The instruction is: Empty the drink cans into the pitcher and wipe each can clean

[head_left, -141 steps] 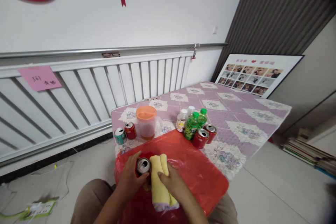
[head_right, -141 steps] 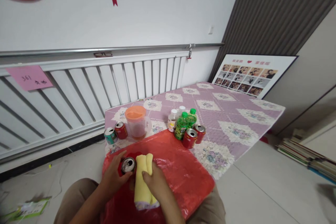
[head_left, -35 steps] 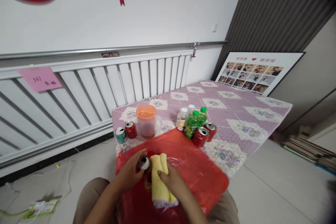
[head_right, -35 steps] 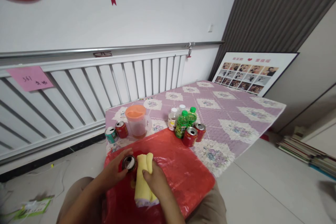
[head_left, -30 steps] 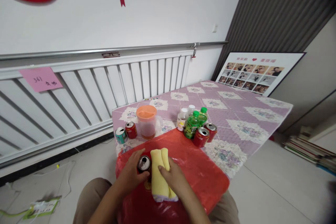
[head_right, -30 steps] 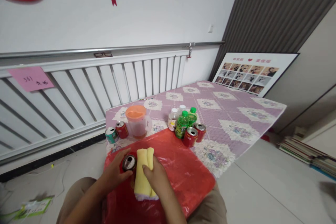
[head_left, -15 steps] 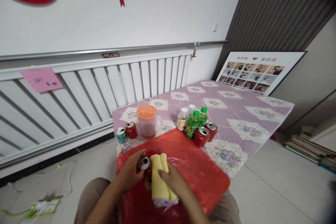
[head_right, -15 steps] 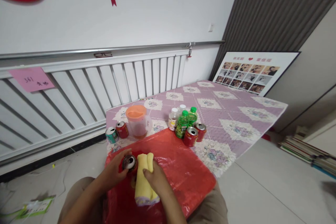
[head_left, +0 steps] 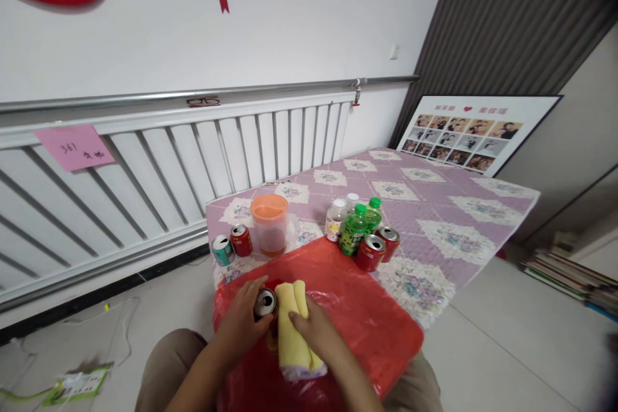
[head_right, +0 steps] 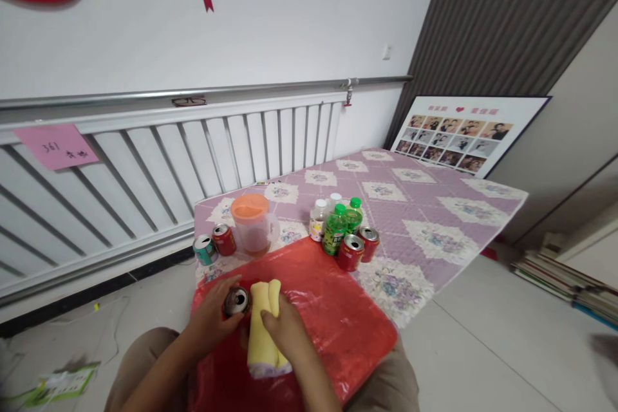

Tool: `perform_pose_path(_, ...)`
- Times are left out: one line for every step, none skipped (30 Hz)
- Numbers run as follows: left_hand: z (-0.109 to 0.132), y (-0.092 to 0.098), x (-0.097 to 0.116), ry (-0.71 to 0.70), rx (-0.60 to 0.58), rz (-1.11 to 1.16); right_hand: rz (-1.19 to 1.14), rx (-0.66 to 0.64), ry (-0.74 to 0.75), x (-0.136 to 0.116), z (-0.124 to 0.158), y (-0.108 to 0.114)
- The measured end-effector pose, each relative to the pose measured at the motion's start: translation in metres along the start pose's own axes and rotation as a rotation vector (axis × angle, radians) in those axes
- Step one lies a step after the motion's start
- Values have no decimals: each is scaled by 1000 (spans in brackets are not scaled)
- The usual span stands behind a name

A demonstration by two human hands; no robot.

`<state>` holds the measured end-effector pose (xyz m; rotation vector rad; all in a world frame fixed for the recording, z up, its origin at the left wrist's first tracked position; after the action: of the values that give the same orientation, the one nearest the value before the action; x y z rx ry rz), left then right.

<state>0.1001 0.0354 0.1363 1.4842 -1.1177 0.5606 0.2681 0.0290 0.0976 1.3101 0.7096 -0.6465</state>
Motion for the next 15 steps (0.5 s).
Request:
perform_pose_path(0, -1, 2, -11, -30, 19, 0, -15, -2, 3, 1, -3)
perform_pose_path(0, -2, 3, -18, -56, 36, 0, -25, -4, 5, 2, -6)
perform_pose_path(-1, -2, 3, -19, -76, 51, 1, -29, -5, 7, 2, -6)
perform_pose_path(-1, -2, 4, -17, -91, 62, 4, -27, -7, 7, 2, -6)
perform_pose_path(0, -2, 3, -11, -99, 71, 8, -19, -10, 6, 2, -4)
perform_pose_path(0, -2, 2, -3, -101, 76, 13, -7, -11, 4, 2, -1)
perform_pose_path(0, -2, 2, 3, -100, 80, 18, 11, -14, 1, 2, 3)
perform_pose_path(1, -2, 1, 6, -96, 80, 24, 33, -19, -2, 1, 8)
perform_pose_path(1, -3, 1, 3, -88, 78, 31, 53, -31, -5, 1, 12)
perform_pose_path(2, -3, 1, -1, -75, 72, 39, 70, -46, -7, 0, 16)
perform_pose_path(3, -3, 1, -4, -55, 64, 48, 83, -62, -9, 0, 19)
perform_pose_path(3, -2, 1, -2, -28, 55, 56, 91, -75, -11, 1, 21)
perform_pose_path(4, -2, 0, 7, 1, 45, 62, 93, -80, -12, 1, 21)
perform_pose_path(4, -1, -1, 23, 29, 36, 66, 88, -77, -12, 2, 19)
perform_pose_path(5, 0, -3, 42, 51, 30, 68, 81, -64, -12, 2, 17)
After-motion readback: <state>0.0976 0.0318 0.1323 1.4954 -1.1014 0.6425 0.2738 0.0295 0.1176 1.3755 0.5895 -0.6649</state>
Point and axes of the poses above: each hand's wrist, its own z-axis away from the middle knuckle, its own y-axis out of the back of the hand, x = y × z, the point moved 10 cm from there along -z, towards the middle knuckle, and after that the axes turned 14 degrees about z, right-handed, at the moved point
